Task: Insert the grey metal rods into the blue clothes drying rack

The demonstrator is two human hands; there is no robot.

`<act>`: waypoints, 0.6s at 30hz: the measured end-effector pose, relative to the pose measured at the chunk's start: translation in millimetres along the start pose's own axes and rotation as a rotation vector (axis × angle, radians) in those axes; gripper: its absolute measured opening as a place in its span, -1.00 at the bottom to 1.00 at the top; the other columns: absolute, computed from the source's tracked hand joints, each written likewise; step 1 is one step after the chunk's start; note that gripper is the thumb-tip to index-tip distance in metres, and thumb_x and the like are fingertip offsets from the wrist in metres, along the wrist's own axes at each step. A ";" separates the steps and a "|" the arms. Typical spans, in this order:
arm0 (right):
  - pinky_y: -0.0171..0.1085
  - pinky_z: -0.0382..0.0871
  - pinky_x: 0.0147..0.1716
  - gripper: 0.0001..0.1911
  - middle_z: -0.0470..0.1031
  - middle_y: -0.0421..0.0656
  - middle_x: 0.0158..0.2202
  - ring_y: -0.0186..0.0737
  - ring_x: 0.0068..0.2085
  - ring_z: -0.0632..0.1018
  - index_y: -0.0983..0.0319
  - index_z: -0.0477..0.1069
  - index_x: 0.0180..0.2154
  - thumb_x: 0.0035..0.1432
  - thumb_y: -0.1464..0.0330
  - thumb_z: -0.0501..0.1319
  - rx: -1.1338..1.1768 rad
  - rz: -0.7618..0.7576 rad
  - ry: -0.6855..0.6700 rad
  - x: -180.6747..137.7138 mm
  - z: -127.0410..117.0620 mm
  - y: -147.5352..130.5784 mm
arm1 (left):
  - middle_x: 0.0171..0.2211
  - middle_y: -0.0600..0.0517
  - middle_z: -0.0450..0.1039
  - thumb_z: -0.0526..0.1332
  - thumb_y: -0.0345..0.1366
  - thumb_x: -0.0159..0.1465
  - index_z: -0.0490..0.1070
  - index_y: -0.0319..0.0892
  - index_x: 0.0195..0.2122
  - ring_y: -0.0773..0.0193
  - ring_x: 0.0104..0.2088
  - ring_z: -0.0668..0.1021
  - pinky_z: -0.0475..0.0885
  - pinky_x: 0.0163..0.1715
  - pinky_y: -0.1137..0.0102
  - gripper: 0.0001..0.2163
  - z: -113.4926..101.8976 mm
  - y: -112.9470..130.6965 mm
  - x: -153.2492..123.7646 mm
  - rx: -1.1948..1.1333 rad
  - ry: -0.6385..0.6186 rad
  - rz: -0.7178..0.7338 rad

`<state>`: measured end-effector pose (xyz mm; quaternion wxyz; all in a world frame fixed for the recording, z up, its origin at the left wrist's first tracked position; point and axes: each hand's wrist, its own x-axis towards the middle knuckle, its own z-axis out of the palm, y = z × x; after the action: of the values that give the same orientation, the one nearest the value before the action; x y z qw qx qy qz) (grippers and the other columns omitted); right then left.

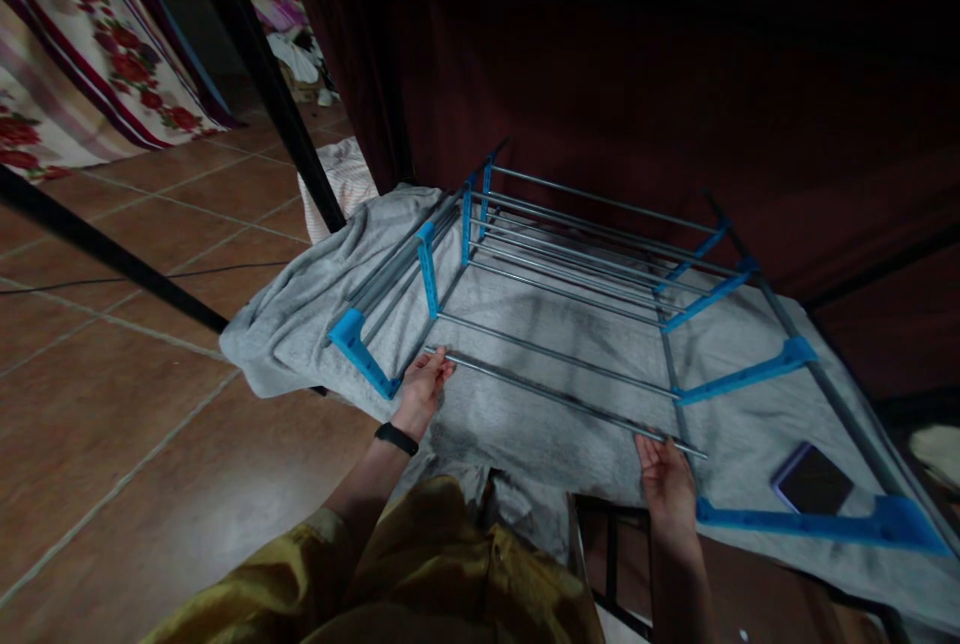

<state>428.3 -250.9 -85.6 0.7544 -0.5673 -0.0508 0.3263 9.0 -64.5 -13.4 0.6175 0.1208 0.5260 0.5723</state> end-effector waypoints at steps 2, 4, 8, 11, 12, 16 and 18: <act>0.07 0.62 0.33 -0.80 0.69 -0.20 -0.29 -0.14 -0.18 0.74 0.12 0.57 -0.33 0.14 0.24 0.55 0.010 0.004 0.009 -1.8 1.6 -1.8 | -0.56 0.08 0.53 0.62 -0.40 0.27 0.45 -0.16 -0.48 0.37 -0.52 0.60 0.59 -0.38 0.48 -0.65 -0.3 -0.8 -1.4 0.006 -0.011 0.004; 0.11 0.58 0.37 -0.80 0.68 -0.17 -0.29 -0.11 -0.17 0.74 0.13 0.56 -0.35 0.14 0.26 0.54 0.018 0.004 0.003 -3.7 3.1 -2.9 | -0.54 0.08 0.54 0.61 -0.44 0.26 0.45 -0.16 -0.47 0.37 -0.51 0.62 0.62 -0.35 0.48 -0.66 -0.2 -2.1 -3.6 0.013 -0.033 0.000; 0.09 0.65 0.31 -0.74 0.66 -0.24 -0.34 -0.15 -0.24 0.73 0.12 0.53 -0.37 0.10 0.27 0.59 0.018 -0.005 -0.009 -7.2 6.2 -3.1 | -0.44 0.03 0.63 0.64 -0.51 0.19 0.49 -0.17 -0.41 0.33 -0.42 0.69 0.67 -0.26 0.46 -0.68 1.0 -6.4 -7.3 0.026 -0.071 -0.004; -0.05 0.74 0.17 -0.68 0.66 -0.27 -0.37 -0.21 -0.28 0.73 0.11 0.49 -0.39 0.10 0.22 0.61 0.010 -0.001 -0.001 -9.0 8.8 -2.8 | -0.40 0.02 0.65 0.63 -0.51 0.19 0.48 -0.16 -0.41 0.33 -0.36 0.71 0.68 -0.22 0.48 -0.68 2.1 -9.4 -6.3 0.033 -0.074 0.006; -0.09 0.75 0.12 -0.67 0.66 -0.28 -0.37 -0.22 -0.29 0.73 0.10 0.49 -0.38 0.12 0.20 0.61 0.006 0.000 -0.002 -9.5 9.6 -2.8 | -0.42 0.04 0.64 0.63 -0.50 0.20 0.46 -0.15 -0.42 0.33 -0.37 0.70 0.68 -0.22 0.48 -0.67 2.3 -10.1 -5.3 0.036 -0.070 0.010; -0.24 0.78 -0.04 -0.63 0.65 -0.31 -0.40 -0.28 -0.33 0.73 0.10 0.48 -0.37 0.14 0.15 0.63 0.008 0.005 -0.006 -10.4 11.6 -2.6 | -0.52 0.14 0.51 0.61 -0.50 0.22 0.39 -0.11 -0.46 0.37 -0.44 0.64 0.69 -0.19 0.45 -0.62 2.6 -11.2 -2.2 0.056 -0.045 0.020; -0.29 0.77 -0.09 -0.59 0.65 -0.31 -0.40 -0.29 -0.34 0.73 0.11 0.46 -0.36 0.11 0.13 0.65 0.021 0.005 -0.003 -10.4 12.2 -1.7 | -0.54 0.15 0.48 0.59 -0.51 0.24 0.37 -0.10 -0.47 0.37 -0.45 0.63 0.69 -0.18 0.45 -0.60 2.8 -11.0 -2.0 0.066 -0.033 0.026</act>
<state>415.5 -246.8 -76.8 0.7592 -0.5590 -0.0472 0.3298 18.0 -68.4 -19.4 0.6141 0.1572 0.5327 0.5607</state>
